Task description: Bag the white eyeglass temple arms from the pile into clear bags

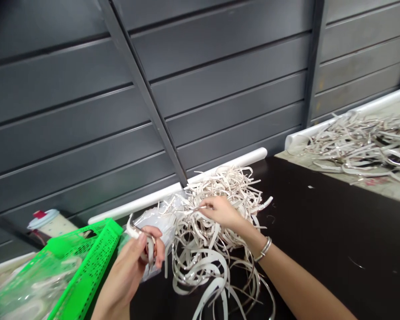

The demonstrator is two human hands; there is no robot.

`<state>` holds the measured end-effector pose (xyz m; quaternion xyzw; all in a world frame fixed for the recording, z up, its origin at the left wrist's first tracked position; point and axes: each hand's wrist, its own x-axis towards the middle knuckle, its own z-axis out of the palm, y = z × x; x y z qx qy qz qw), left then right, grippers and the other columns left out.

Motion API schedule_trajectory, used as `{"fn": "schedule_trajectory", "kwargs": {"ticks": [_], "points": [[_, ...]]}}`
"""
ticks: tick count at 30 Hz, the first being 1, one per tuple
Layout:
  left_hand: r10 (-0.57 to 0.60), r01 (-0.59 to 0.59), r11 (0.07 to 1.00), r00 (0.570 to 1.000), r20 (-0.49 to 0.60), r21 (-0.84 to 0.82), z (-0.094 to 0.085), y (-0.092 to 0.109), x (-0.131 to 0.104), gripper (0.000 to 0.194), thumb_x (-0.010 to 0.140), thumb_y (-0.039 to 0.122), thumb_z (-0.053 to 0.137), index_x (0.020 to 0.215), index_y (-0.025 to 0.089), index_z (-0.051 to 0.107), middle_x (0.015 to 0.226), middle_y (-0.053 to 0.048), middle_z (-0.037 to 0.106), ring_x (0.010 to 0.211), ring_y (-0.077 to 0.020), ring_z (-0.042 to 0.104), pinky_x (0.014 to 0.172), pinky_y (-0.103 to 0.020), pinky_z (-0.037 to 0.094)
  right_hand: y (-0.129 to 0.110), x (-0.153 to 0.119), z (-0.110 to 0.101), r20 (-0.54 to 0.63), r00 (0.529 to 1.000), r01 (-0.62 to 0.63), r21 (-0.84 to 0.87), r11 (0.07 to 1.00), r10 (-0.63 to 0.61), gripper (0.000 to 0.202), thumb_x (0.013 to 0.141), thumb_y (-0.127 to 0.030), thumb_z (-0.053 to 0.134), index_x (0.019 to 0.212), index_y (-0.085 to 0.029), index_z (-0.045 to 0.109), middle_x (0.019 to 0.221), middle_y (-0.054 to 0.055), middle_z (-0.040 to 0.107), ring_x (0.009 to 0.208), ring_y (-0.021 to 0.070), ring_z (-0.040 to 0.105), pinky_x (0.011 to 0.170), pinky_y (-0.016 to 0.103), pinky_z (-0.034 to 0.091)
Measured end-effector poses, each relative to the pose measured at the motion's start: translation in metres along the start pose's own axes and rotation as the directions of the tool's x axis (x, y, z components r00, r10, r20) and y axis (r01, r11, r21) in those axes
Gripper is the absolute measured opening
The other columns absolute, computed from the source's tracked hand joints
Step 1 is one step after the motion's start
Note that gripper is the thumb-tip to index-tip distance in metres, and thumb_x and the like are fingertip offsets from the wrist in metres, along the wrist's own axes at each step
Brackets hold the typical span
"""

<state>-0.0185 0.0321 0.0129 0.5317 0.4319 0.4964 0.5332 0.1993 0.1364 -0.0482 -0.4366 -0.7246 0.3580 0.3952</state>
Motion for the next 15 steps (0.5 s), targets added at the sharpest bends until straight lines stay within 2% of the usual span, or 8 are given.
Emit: {"fn": "schedule_trajectory", "kwargs": {"ticks": [2, 5, 7, 9, 10, 11, 13, 15], "points": [[0.001, -0.001, 1.0, 1.0, 0.012, 0.002, 0.0, -0.001, 0.001, 0.033, 0.085, 0.048, 0.056, 0.088, 0.015, 0.062, 0.065, -0.003, 0.065, 0.058, -0.0149, 0.056, 0.06, -0.026, 0.041, 0.002, 0.002, -0.006, -0.087, 0.993, -0.057, 0.237, 0.97, 0.08, 0.022, 0.081, -0.037, 0.058, 0.079, -0.016, 0.066, 0.061, 0.0, 0.062, 0.051, 0.0125, 0.054, 0.05, 0.025, 0.041], [0.015, -0.017, 0.999, 0.999, 0.045, 0.037, -0.002, -0.004, 0.002, 0.03, 0.084, 0.044, 0.058, 0.091, 0.015, 0.064, 0.072, -0.005, 0.067, 0.066, -0.0167, 0.058, 0.067, -0.028, 0.042, 0.006, 0.005, -0.007, -0.142, 0.978, -0.049, 0.554, 0.831, 0.153, 0.029, 0.076, -0.045, 0.065, 0.081, -0.016, 0.064, 0.061, 0.0, 0.061, 0.058, 0.0125, 0.058, 0.055, 0.024, 0.044], [0.026, -0.029, 0.998, 0.999, 0.041, 0.056, -0.004, -0.005, 0.003, 0.029, 0.084, 0.042, 0.06, 0.092, 0.015, 0.066, 0.074, -0.005, 0.067, 0.069, -0.0175, 0.059, 0.07, -0.028, 0.042, 0.007, 0.006, -0.007, -0.151, 0.976, -0.01, 0.684, 0.73, 0.155, 0.033, 0.076, -0.048, 0.065, 0.086, -0.017, 0.063, 0.068, 0.0, 0.062, 0.064, 0.013, 0.061, 0.06, 0.025, 0.047], [0.033, -0.034, 0.997, 0.999, 0.02, 0.067, -0.004, -0.005, 0.004, 0.029, 0.083, 0.041, 0.062, 0.093, 0.014, 0.067, 0.074, -0.006, 0.067, 0.069, -0.0182, 0.059, 0.072, -0.029, 0.043, 0.007, 0.007, -0.008, -0.169, 0.977, 0.031, 0.718, 0.696, 0.131, 0.034, 0.08, -0.05, 0.06, 0.091, -0.018, 0.061, 0.082, 0.003, 0.065, 0.075, 0.0152, 0.064, 0.068, 0.027, 0.05], [0.036, -0.037, 0.997, 0.999, 0.011, 0.068, -0.004, -0.005, 0.004, 0.03, 0.082, 0.041, 0.063, 0.093, 0.014, 0.068, 0.074, -0.006, 0.067, 0.069, -0.0184, 0.059, 0.072, -0.03, 0.043, 0.007, 0.007, -0.009, -0.199, 0.974, 0.051, 0.667, 0.743, 0.112, 0.033, 0.084, -0.049, 0.055, 0.094, -0.018, 0.06, 0.09, 0.005, 0.065, 0.082, 0.0164, 0.064, 0.072, 0.028, 0.05], [0.04, -0.04, 0.997, 0.999, 0.005, 0.068, -0.004, -0.005, 0.004, 0.03, 0.081, 0.041, 0.063, 0.093, 0.014, 0.068, 0.074, -0.006, 0.067, 0.069, -0.0185, 0.059, 0.071, -0.03, 0.043, 0.007, 0.007, -0.011, -0.237, 0.968, 0.056, 0.534, 0.844, 0.086, 0.033, 0.089, -0.047, 0.047, 0.096, -0.018, 0.059, 0.097, 0.007, 0.065, 0.088, 0.0169, 0.064, 0.075, 0.028, 0.05], [0.047, -0.047, 0.997, 0.999, -0.004, 0.063, -0.003, -0.005, 0.004, 0.03, 0.081, 0.041, 0.064, 0.093, 0.014, 0.069, 0.074, -0.006, 0.067, 0.069, -0.0181, 0.059, 0.071, -0.029, 0.043, 0.006, 0.006, -0.017, -0.302, 0.953, 0.008, 0.067, 0.998, 0.012, 0.035, 0.096, -0.04, 0.033, 0.096, -0.017, 0.06, 0.099, 0.009, 0.065, 0.09, 0.0177, 0.062, 0.075, 0.028, 0.047], [0.046, -0.046, 0.997, 0.999, 0.0, 0.055, -0.003, -0.004, 0.003, 0.029, 0.081, 0.04, 0.064, 0.093, 0.014, 0.069, 0.075, -0.006, 0.067, 0.069, -0.0176, 0.059, 0.07, -0.028, 0.044, 0.007, 0.004, -0.025, -0.325, 0.945, -0.079, -0.346, 0.935, -0.041, 0.035, 0.097, -0.032, 0.031, 0.089, -0.016, 0.061, 0.087, 0.009, 0.066, 0.082, 0.0192, 0.061, 0.071, 0.029, 0.044]]}}
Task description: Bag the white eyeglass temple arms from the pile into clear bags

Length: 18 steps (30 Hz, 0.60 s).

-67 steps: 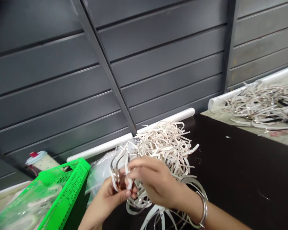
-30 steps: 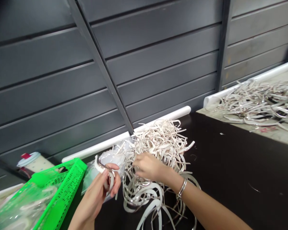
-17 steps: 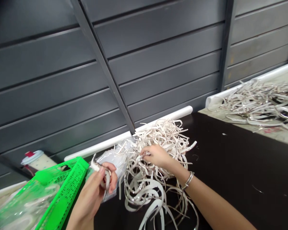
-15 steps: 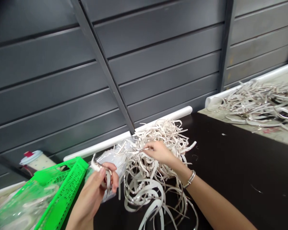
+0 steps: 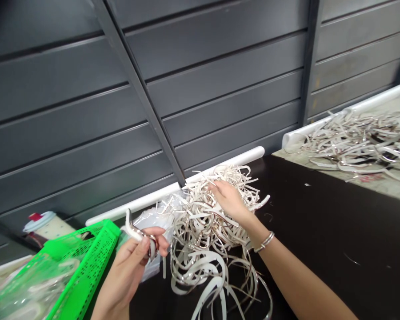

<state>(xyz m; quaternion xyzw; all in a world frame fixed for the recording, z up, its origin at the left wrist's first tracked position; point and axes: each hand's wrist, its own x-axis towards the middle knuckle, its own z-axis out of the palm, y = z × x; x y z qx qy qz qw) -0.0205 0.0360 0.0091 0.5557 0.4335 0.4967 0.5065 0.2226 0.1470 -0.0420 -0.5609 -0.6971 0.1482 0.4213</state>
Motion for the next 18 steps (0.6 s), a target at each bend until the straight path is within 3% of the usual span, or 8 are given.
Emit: {"fn": "schedule_trajectory", "kwargs": {"ticks": [2, 5, 10, 12, 14, 18], "points": [[0.0, 0.0, 1.0, 1.0, 0.01, -0.003, 0.0, 0.0, -0.001, 0.027, 0.082, 0.039, 0.064, 0.093, 0.015, 0.069, 0.075, -0.005, 0.067, 0.068, -0.0172, 0.059, 0.07, -0.028, 0.044, 0.004, 0.001, -0.008, 0.018, 1.0, -0.001, -0.17, 0.985, 0.004, 0.029, 0.094, -0.027, 0.038, 0.081, -0.016, 0.062, 0.07, 0.006, 0.063, 0.069, 0.02, 0.06, 0.064, 0.028, 0.039], [0.009, -0.009, 1.0, 0.999, 0.032, 0.003, -0.001, 0.0, -0.001, 0.025, 0.083, 0.038, 0.063, 0.093, 0.016, 0.069, 0.074, -0.004, 0.066, 0.068, -0.0164, 0.059, 0.07, -0.028, 0.043, 0.01, 0.002, -0.019, 0.068, 0.997, -0.007, -0.244, 0.97, 0.024, 0.023, 0.09, -0.021, 0.046, 0.077, -0.018, 0.065, 0.06, 0.004, 0.061, 0.061, 0.0193, 0.058, 0.058, 0.026, 0.034], [-0.001, 0.002, 1.0, 1.0, 0.018, -0.022, 0.0, -0.002, 0.001, 0.026, 0.083, 0.039, 0.063, 0.094, 0.016, 0.068, 0.071, -0.003, 0.063, 0.065, -0.014, 0.055, 0.065, -0.026, 0.041, 0.003, -0.004, -0.033, -0.006, 0.997, 0.074, -0.319, 0.945, -0.08, 0.024, 0.089, -0.016, 0.044, 0.095, -0.02, 0.067, 0.082, 0.007, 0.068, 0.078, 0.0216, 0.061, 0.065, 0.027, 0.038], [-0.014, 0.013, 0.999, 1.0, -0.011, -0.04, 0.002, -0.003, 0.002, 0.029, 0.082, 0.041, 0.063, 0.095, 0.016, 0.067, 0.069, -0.001, 0.06, 0.063, -0.0127, 0.053, 0.063, -0.025, 0.039, -0.007, -0.01, -0.037, -0.064, 0.983, 0.154, -0.212, 0.965, -0.171, 0.019, 0.088, -0.02, 0.048, 0.093, -0.018, 0.067, 0.083, 0.007, 0.066, 0.075, 0.0203, 0.06, 0.066, 0.028, 0.041], [-0.028, 0.026, 0.998, 0.999, -0.032, -0.063, 0.006, -0.004, 0.004, 0.031, 0.082, 0.044, 0.063, 0.094, 0.016, 0.067, 0.068, -0.001, 0.058, 0.061, -0.012, 0.05, 0.061, -0.024, 0.037, -0.02, -0.018, -0.039, -0.088, 0.969, 0.236, 0.025, 0.971, -0.233, 0.014, 0.085, -0.025, 0.055, 0.086, -0.017, 0.067, 0.081, 0.006, 0.064, 0.069, 0.0177, 0.058, 0.063, 0.028, 0.043], [-0.054, 0.049, 0.995, 0.997, -0.054, -0.091, 0.012, -0.007, 0.004, 0.034, 0.082, 0.046, 0.061, 0.097, 0.016, 0.066, 0.069, -0.001, 0.058, 0.063, -0.0123, 0.05, 0.062, -0.024, 0.036, -0.049, -0.037, -0.03, -0.029, 0.949, 0.288, 0.485, 0.826, -0.314, 0.008, 0.083, -0.023, 0.06, 0.083, -0.018, 0.067, 0.082, 0.004, 0.064, 0.075, 0.0157, 0.06, 0.068, 0.028, 0.048]]}}
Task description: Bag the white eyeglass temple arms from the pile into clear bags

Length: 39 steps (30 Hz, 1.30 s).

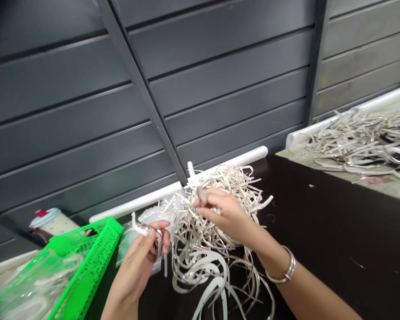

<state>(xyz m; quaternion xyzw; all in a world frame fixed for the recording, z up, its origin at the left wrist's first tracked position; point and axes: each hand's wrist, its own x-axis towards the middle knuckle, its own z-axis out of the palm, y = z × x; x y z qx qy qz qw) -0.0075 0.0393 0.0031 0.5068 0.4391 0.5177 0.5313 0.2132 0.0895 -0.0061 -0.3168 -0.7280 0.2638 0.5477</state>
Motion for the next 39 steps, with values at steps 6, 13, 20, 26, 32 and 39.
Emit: {"fn": "schedule_trajectory", "kwargs": {"ticks": [6, 13, 20, 26, 32, 39], "points": [[0.015, -0.015, 1.0, 1.0, 0.001, -0.017, 0.003, 0.0, -0.001, 0.034, 0.084, 0.045, 0.058, 0.098, 0.016, 0.066, 0.071, -0.002, 0.059, 0.064, -0.0134, 0.05, 0.063, -0.025, 0.036, -0.002, -0.006, 0.033, 0.331, 0.895, -0.444, 0.614, 0.652, 0.298, 0.022, 0.079, -0.037, 0.068, 0.084, -0.016, 0.062, 0.052, -0.004, 0.056, 0.039, 0.0053, 0.047, 0.039, 0.016, 0.036], [-0.027, 0.015, 0.994, 0.994, 0.104, 0.111, 0.005, -0.008, 0.0, 0.037, 0.072, 0.046, 0.072, 0.093, 0.017, 0.066, 0.074, 0.0, 0.058, 0.062, -0.0113, 0.048, 0.062, -0.024, 0.037, 0.001, -0.004, 0.05, 0.447, 0.774, -0.546, 0.83, 0.116, 0.448, 0.037, 0.069, -0.038, 0.08, 0.071, -0.016, 0.05, 0.052, -0.006, 0.058, 0.044, 0.0049, 0.057, 0.04, 0.011, 0.043], [-0.074, 0.042, 0.985, 0.979, 0.189, 0.168, 0.011, -0.012, 0.001, 0.034, 0.068, 0.044, 0.076, 0.074, 0.014, 0.06, 0.057, 0.004, 0.047, 0.051, -0.0073, 0.034, 0.048, -0.021, 0.027, 0.002, -0.008, 0.055, 0.473, 0.797, -0.571, 0.792, 0.214, 0.376, 0.038, 0.073, -0.043, 0.075, 0.067, -0.014, 0.053, 0.05, -0.003, 0.06, 0.038, 0.0049, 0.053, 0.038, 0.012, 0.039], [-0.062, 0.022, 0.991, 0.949, 0.309, 0.129, 0.009, -0.013, 0.0, 0.031, 0.075, 0.042, 0.071, 0.088, 0.015, 0.065, 0.071, -0.002, 0.059, 0.057, -0.0092, 0.039, 0.053, -0.022, 0.033, 0.002, -0.01, 0.058, 0.451, 0.815, -0.57, 0.737, 0.363, 0.363, 0.04, 0.075, -0.045, 0.072, 0.06, -0.012, 0.055, 0.049, -0.003, 0.058, 0.031, 0.0016, 0.042, 0.035, 0.014, 0.03], [0.057, -0.056, 0.998, 0.998, -0.012, 0.039, 0.003, -0.015, 0.003, 0.033, 0.072, 0.044, 0.073, 0.089, 0.016, 0.066, 0.066, 0.001, 0.054, 0.059, -0.0098, 0.045, 0.058, -0.021, 0.037, -0.003, -0.007, 0.047, 0.383, 0.85, -0.49, 0.826, 0.278, 0.362, 0.033, 0.077, -0.038, 0.073, 0.065, -0.015, 0.053, 0.049, -0.005, 0.057, 0.035, 0.0029, 0.047, 0.036, 0.013, 0.033], [0.111, -0.127, 0.987, 0.983, -0.15, -0.102, 0.003, -0.013, 0.01, 0.035, 0.067, 0.044, 0.077, 0.085, 0.015, 0.07, 0.068, 0.0, 0.057, 0.059, -0.0082, 0.046, 0.058, -0.019, 0.038, -0.017, -0.008, 0.041, 0.329, 0.829, -0.303, 0.944, -0.131, 0.452, 0.032, 0.066, -0.026, 0.084, 0.073, -0.017, 0.054, 0.061, -0.008, 0.063, 0.047, 0.0006, 0.054, 0.039, 0.006, 0.037]]}}
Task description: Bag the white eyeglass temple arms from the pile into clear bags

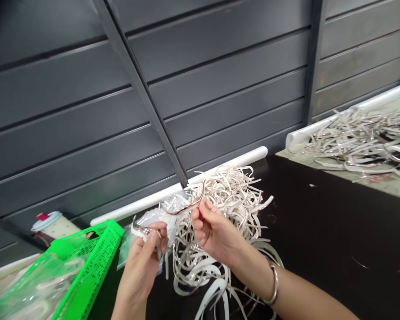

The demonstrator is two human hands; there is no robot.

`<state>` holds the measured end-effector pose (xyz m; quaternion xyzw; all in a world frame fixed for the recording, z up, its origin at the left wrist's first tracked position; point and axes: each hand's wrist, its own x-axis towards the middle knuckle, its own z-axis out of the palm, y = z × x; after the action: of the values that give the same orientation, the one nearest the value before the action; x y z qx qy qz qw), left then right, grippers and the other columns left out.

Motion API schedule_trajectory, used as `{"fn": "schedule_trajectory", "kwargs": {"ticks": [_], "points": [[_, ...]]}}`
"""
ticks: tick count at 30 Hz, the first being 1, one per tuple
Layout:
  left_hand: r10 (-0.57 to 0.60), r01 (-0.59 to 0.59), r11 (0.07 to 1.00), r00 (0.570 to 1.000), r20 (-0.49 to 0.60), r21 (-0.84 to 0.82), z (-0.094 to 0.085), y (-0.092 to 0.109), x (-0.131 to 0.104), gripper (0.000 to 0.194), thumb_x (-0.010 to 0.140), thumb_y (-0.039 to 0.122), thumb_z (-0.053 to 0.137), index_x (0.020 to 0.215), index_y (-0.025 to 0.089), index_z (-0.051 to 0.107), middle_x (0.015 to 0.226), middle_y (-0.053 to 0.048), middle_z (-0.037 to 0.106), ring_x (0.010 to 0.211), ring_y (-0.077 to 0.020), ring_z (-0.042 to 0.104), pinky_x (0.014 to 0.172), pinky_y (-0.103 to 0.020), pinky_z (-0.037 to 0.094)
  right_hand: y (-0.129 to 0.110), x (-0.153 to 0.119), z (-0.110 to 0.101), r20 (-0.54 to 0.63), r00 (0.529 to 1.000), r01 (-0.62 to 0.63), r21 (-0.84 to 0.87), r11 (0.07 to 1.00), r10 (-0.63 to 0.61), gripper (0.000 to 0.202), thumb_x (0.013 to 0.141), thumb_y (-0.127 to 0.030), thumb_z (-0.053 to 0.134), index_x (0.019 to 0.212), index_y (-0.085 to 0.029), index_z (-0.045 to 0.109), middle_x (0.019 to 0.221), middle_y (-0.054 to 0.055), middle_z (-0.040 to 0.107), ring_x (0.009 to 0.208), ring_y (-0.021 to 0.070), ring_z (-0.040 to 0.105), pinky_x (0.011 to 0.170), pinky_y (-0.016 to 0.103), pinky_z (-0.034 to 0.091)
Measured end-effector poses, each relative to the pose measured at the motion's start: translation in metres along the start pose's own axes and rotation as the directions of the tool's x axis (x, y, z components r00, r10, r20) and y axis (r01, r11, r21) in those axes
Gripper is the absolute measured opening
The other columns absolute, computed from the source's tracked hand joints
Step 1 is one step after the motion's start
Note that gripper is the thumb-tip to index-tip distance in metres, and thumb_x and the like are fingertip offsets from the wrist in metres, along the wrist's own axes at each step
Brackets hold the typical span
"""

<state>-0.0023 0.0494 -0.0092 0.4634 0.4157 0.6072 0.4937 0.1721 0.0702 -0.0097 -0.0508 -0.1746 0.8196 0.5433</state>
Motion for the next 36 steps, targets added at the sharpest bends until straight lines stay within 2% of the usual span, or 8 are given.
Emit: {"fn": "schedule_trajectory", "kwargs": {"ticks": [4, 9, 13, 16, 19, 22, 33, 36], "points": [[-0.07, 0.086, 0.977, 0.994, 0.088, -0.195, 0.01, 0.003, -0.008, 0.043, 0.057, 0.044, 0.084, 0.087, 0.016, 0.072, 0.069, 0.001, 0.057, 0.053, -0.0055, 0.044, 0.055, -0.02, 0.04, 0.022, -0.005, 0.0, 0.052, 0.981, -0.189, 0.085, 0.978, 0.185, 0.034, 0.063, -0.024, 0.086, 0.075, -0.016, 0.056, 0.055, -0.009, 0.06, 0.041, -0.0008, 0.049, 0.036, 0.005, 0.033], [0.03, -0.022, 0.95, 0.999, 0.019, -0.312, 0.013, 0.013, -0.015, 0.023, 0.062, 0.033, 0.082, 0.066, 0.017, 0.065, 0.056, 0.007, 0.046, 0.041, -0.0016, 0.033, 0.05, -0.019, 0.039, 0.038, -0.002, -0.005, 0.017, 0.961, -0.273, -0.096, 0.957, 0.276, 0.035, 0.066, -0.03, 0.083, 0.073, -0.015, 0.053, 0.054, -0.006, 0.057, 0.038, 0.0011, 0.045, 0.035, 0.01, 0.031], [0.148, -0.156, 0.977, 0.987, -0.063, -0.146, 0.008, 0.016, -0.013, 0.022, 0.061, 0.03, 0.083, 0.066, 0.017, 0.066, 0.057, 0.004, 0.052, 0.046, -0.005, 0.04, 0.046, -0.018, 0.036, 0.036, 0.001, -0.008, -0.05, 0.999, -0.033, -0.455, 0.89, 0.011, 0.027, 0.073, -0.024, 0.073, 0.091, -0.019, 0.054, 0.056, -0.009, 0.049, 0.041, 0.0027, 0.039, 0.04, 0.013, 0.03], [0.155, -0.158, 0.984, 0.987, -0.038, -0.081, 0.004, 0.015, -0.012, 0.024, 0.06, 0.032, 0.083, 0.065, 0.016, 0.066, 0.059, 0.002, 0.054, 0.046, -0.006, 0.041, 0.043, -0.019, 0.033, 0.028, 0.0, -0.008, 0.137, 0.972, 0.228, -0.734, 0.64, -0.19, 0.028, 0.073, -0.014, 0.069, 0.099, -0.021, 0.061, 0.074, -0.005, 0.049, 0.056, 0.0053, 0.044, 0.05, 0.017, 0.037], [0.143, -0.138, 0.987, 0.988, 0.051, -0.084, 0.0, 0.015, -0.014, 0.027, 0.064, 0.036, 0.08, 0.06, 0.015, 0.063, 0.055, 0.003, 0.049, 0.047, -0.0067, 0.039, 0.044, -0.02, 0.031, 0.017, -0.004, -0.005, 0.463, 0.876, 0.482, -0.824, 0.299, -0.134, 0.012, 0.077, -0.012, 0.063, 0.084, -0.019, 0.069, 0.083, 0.001, 0.051, 0.068, 0.0098, 0.051, 0.057, 0.022, 0.042], [0.151, -0.131, 0.981, 0.978, 0.144, -0.142, 0.0, 0.017, -0.016, 0.026, 0.069, 0.037, 0.076, 0.061, 0.016, 0.063, 0.052, 0.004, 0.043, 0.048, -0.0071, 0.038, 0.047, -0.021, 0.032, 0.007, -0.009, 0.001, 0.62, 0.783, 0.616, -0.763, 0.197, -0.048, 0.014, 0.082, -0.016, 0.061, 0.092, -0.019, 0.069, 0.093, 0.005, 0.056, 0.082, 0.0146, 0.057, 0.069, 0.029, 0.047], [0.386, -0.365, 0.923, 0.874, 0.297, -0.124, 0.001, 0.004, -0.013, 0.057, 0.048, 0.073, 0.07, 0.073, 0.022, 0.07, 0.056, 0.0, 0.047, 0.055, -0.0146, 0.044, 0.055, -0.029, 0.034, 0.023, -0.031, 0.014, 0.878, 0.476, 0.808, -0.458, -0.371, -0.047, 0.016, 0.093, -0.018, 0.05, 0.089, -0.015, 0.066, 0.08, 0.007, 0.071, 0.068, 0.0158, 0.057, 0.062, 0.028, 0.048], [0.333, -0.347, 0.937, 0.861, 0.384, -0.033, -0.001, 0.0, -0.017, 0.048, 0.056, 0.065, 0.073, 0.08, 0.024, 0.071, 0.066, -0.003, 0.053, 0.064, -0.0185, 0.047, 0.059, -0.03, 0.035, 0.026, -0.032, 0.014, 0.886, 0.457, 0.77, -0.436, -0.465, -0.074, 0.019, 0.093, -0.017, 0.05, 0.081, -0.016, 0.066, 0.074, 0.006, 0.07, 0.065, 0.0158, 0.056, 0.058, 0.028, 0.047]]}}
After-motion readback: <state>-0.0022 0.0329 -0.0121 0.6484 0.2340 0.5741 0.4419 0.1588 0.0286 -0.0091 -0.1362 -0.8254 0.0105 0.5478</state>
